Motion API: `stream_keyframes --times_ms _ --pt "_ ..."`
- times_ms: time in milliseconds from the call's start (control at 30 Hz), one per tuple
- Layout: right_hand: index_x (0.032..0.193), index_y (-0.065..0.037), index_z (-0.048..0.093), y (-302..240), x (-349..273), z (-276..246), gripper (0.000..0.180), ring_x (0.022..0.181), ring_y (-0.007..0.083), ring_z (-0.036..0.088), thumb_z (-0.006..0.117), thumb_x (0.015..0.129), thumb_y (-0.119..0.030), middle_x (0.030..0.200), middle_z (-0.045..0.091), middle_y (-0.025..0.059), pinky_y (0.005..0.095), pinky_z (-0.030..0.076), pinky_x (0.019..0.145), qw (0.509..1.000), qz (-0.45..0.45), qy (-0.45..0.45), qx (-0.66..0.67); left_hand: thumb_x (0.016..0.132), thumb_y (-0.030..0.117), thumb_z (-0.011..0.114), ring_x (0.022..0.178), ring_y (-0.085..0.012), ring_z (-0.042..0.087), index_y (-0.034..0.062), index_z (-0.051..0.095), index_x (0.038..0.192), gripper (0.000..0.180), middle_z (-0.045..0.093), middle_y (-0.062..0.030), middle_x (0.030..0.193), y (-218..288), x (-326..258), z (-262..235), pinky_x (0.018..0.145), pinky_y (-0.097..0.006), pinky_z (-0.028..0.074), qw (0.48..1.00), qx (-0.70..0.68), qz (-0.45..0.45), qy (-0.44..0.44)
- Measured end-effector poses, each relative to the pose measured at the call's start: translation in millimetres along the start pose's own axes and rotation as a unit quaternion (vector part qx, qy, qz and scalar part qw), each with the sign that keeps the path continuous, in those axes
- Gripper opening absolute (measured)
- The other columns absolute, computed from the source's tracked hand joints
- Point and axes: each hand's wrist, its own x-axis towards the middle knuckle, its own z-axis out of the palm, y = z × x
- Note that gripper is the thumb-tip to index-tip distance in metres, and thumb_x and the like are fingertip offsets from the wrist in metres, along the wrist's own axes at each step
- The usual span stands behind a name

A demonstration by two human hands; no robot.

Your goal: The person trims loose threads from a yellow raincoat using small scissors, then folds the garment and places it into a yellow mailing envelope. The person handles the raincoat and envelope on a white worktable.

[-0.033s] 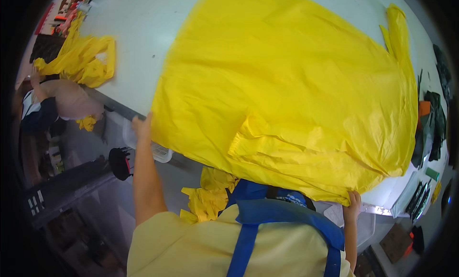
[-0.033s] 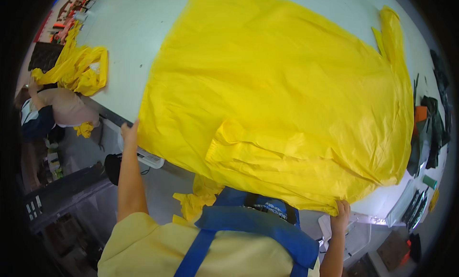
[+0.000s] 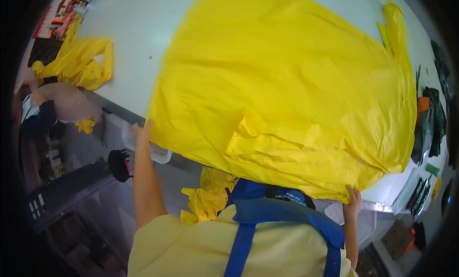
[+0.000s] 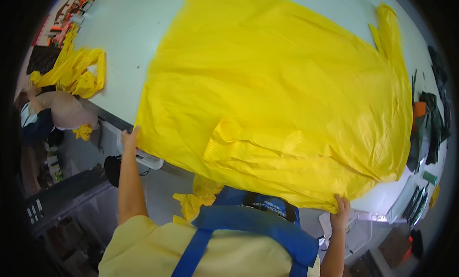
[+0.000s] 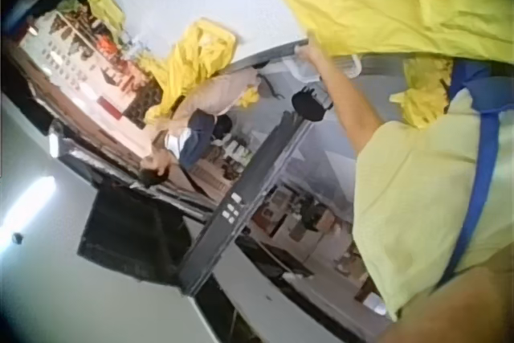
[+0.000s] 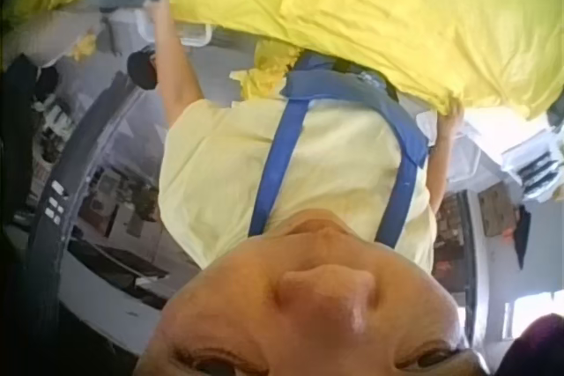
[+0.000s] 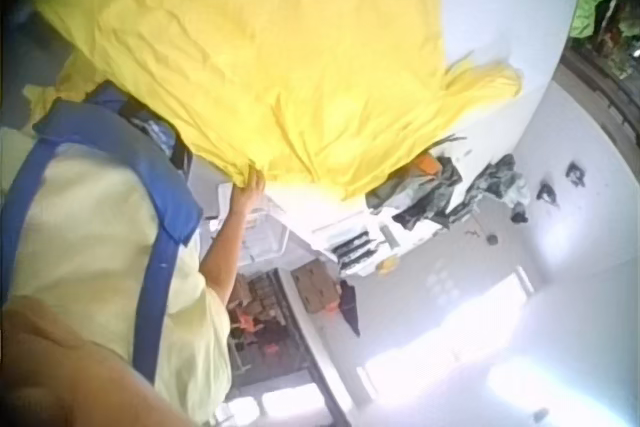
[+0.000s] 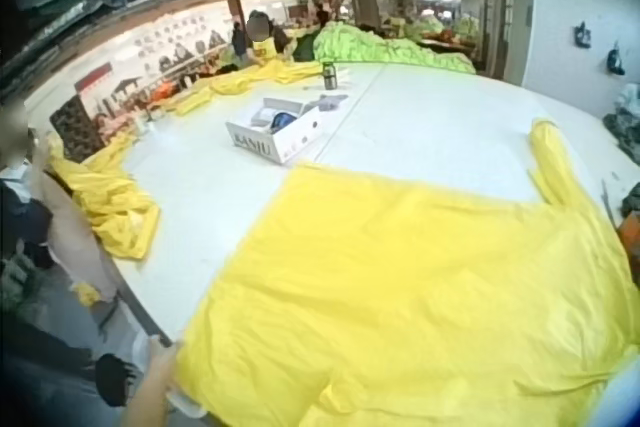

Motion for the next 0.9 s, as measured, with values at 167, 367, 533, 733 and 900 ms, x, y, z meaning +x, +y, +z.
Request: stream_keyframes --times_ms 167,367,533,733,900 --pt "0.115 -0.010 0.063 7 9 -15 0.045 0.116 0.0355 0.048 0.065 0.070 -0.005 0.120 0.055 0.0138 0.0420 0.039 0.098 0.998 -0.024 -0.055 -0.013 0.082 0.011 0.067 0.101 -0.0254 0.060 0.0078 0.045 0.124 0.048 0.051 -0.0149 0.123 -43 -31 -12 0.067 -0.037 0.055 0.847 -0.410 -0.200 -0.273" --pt "0.106 -0.014 0.067 0 0 -71 0.036 0.129 0.0300 0.042 0.066 0.072 -0.005 0.127 0.057 0.0084 0.0462 0.030 0.106 0.966 -0.089 -0.238 -0.054 0.079 0.001 0.059 0.081 -0.0178 0.061 0.0197 0.027 0.140 0.072 0.060 -0.0077 0.103 32 -74 -93 0.052 -0.024 0.048 0.974 -0.113 -0.045 -0.190" --pt "0.103 -0.004 0.063 22 25 -139 0.024 0.096 0.0225 0.060 0.062 0.081 -0.013 0.100 0.065 0.0125 0.0326 0.045 0.086 0.940 0.171 -0.252 0.154 0.088 0.002 0.054 0.087 -0.0147 0.062 0.0106 0.046 0.128 0.041 0.060 -0.0063 0.104 71 -26 -133 0.063 -0.022 0.051 0.889 -0.357 0.100 -0.269" --pt "0.103 0.005 0.054 41 186 -139 0.038 0.074 0.0333 0.055 0.055 0.090 -0.032 0.081 0.058 0.0219 0.0378 0.044 0.069 0.994 0.069 0.052 0.068 0.090 0.011 0.055 0.111 -0.0212 0.052 0.0017 0.044 0.131 0.043 0.053 -0.0142 0.121 219 41 -72 0.088 -0.029 0.047 0.878 -0.448 0.045 -0.159" --pt "0.112 0.005 0.052 49 278 -90 0.048 0.099 0.0441 0.056 0.054 0.091 -0.038 0.103 0.060 0.0296 0.0467 0.044 0.083 0.991 0.052 0.123 0.011 0.087 0.022 0.061 0.121 -0.0310 0.044 0.0095 0.042 0.135 0.053 0.043 -0.0140 0.136 311 -151 57 0.101 -0.039 0.037 0.766 -0.124 0.620 -0.118"
